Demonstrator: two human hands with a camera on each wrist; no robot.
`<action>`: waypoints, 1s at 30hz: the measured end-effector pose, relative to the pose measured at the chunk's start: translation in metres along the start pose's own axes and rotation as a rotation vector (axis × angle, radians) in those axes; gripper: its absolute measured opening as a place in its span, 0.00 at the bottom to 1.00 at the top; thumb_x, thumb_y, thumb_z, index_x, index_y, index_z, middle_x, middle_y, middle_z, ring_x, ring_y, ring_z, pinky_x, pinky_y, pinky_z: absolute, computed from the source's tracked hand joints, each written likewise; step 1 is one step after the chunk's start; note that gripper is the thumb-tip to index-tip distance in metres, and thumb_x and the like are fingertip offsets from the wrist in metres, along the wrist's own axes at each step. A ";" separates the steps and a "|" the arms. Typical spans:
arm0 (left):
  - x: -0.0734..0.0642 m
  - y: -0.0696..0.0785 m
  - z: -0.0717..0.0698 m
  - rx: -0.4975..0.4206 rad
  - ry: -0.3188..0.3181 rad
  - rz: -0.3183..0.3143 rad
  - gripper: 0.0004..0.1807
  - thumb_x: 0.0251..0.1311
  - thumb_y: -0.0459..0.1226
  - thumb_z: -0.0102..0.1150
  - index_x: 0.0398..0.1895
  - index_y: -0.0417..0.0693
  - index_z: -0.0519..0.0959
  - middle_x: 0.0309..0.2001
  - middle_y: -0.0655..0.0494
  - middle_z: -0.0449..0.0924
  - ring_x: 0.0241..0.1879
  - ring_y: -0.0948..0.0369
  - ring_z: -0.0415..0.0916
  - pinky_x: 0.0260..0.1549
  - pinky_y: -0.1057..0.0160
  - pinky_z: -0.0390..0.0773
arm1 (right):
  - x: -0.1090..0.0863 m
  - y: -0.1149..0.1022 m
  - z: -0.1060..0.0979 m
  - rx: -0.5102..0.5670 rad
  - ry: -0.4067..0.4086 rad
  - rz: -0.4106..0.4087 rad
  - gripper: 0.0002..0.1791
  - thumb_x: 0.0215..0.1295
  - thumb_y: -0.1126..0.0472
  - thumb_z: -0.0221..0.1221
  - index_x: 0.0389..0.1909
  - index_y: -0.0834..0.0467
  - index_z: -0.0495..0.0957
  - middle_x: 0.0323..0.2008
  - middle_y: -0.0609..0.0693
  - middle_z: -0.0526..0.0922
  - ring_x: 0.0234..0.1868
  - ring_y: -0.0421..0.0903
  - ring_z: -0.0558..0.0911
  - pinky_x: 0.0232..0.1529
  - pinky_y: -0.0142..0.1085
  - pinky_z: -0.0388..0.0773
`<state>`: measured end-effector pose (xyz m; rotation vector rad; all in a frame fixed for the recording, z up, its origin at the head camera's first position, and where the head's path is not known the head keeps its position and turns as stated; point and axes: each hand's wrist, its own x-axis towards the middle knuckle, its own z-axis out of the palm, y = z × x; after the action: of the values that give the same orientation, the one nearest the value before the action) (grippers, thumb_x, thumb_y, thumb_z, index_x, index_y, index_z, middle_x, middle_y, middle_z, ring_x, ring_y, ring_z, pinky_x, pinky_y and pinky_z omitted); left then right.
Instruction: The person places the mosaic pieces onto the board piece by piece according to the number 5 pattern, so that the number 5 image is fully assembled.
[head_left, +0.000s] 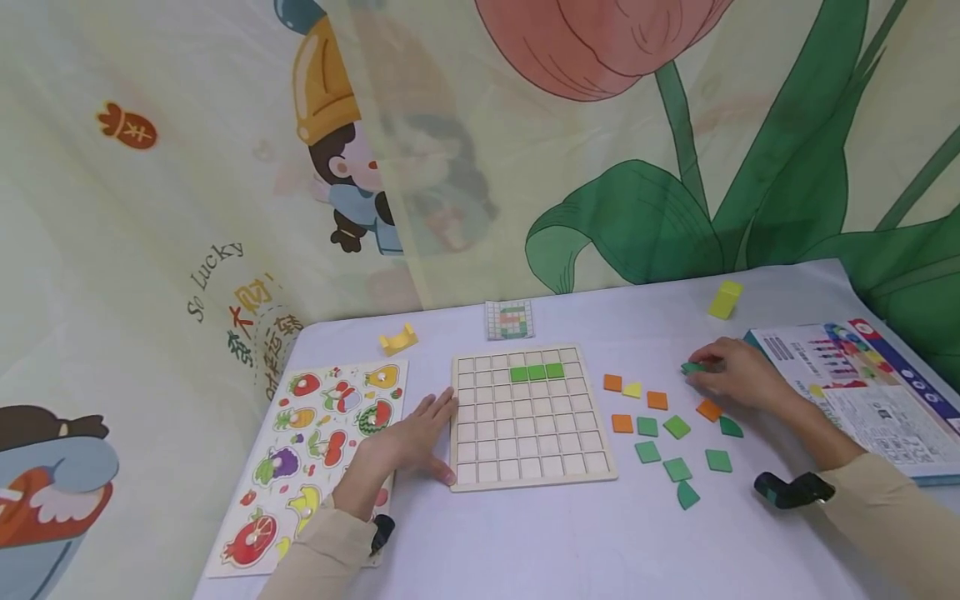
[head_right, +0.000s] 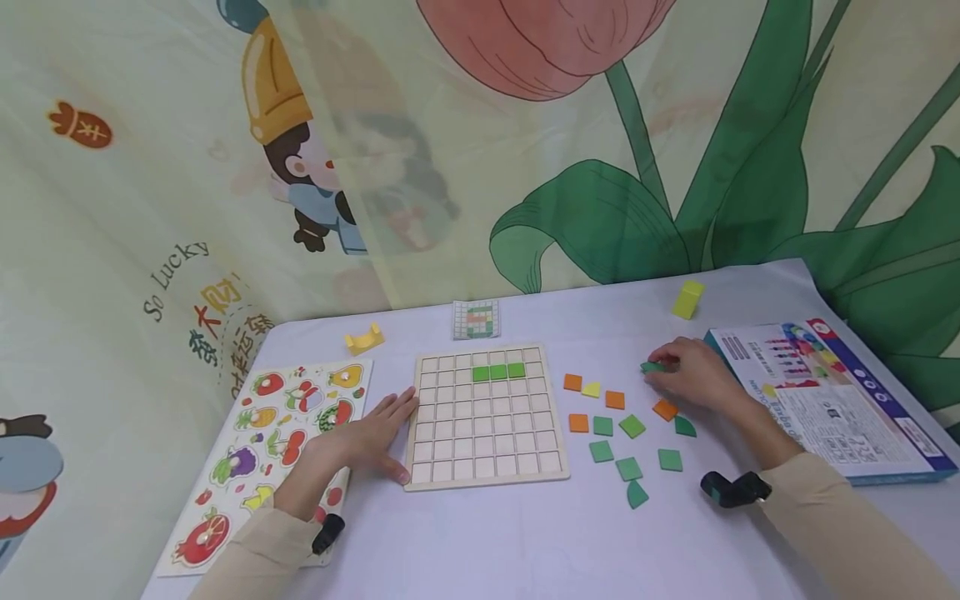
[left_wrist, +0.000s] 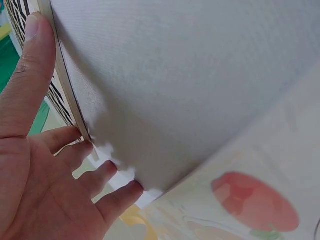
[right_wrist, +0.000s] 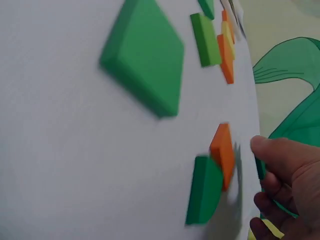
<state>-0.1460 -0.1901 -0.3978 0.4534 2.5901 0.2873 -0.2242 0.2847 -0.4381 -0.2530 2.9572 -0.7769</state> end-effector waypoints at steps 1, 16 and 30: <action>0.000 0.000 0.000 0.001 0.001 -0.002 0.62 0.43 0.50 0.75 0.77 0.45 0.46 0.79 0.52 0.37 0.78 0.46 0.38 0.70 0.44 0.58 | 0.002 -0.004 0.001 0.019 0.006 0.002 0.21 0.60 0.56 0.65 0.50 0.64 0.79 0.46 0.62 0.77 0.44 0.56 0.75 0.46 0.50 0.78; 0.002 0.000 0.000 -0.002 -0.003 -0.012 0.62 0.43 0.51 0.75 0.77 0.46 0.47 0.79 0.52 0.37 0.78 0.46 0.38 0.70 0.44 0.58 | 0.042 -0.103 0.037 0.362 -0.047 -0.101 0.15 0.63 0.63 0.62 0.51 0.59 0.76 0.48 0.56 0.80 0.46 0.50 0.77 0.47 0.32 0.80; -0.001 0.001 0.000 -0.003 -0.007 -0.036 0.61 0.44 0.50 0.75 0.78 0.49 0.47 0.80 0.55 0.36 0.78 0.49 0.37 0.71 0.44 0.58 | 0.061 -0.170 0.081 0.460 -0.120 -0.168 0.17 0.58 0.57 0.67 0.48 0.57 0.79 0.34 0.50 0.84 0.35 0.44 0.80 0.40 0.33 0.77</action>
<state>-0.1451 -0.1900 -0.3973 0.4052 2.5875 0.2768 -0.2512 0.0885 -0.4266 -0.4955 2.5745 -1.3747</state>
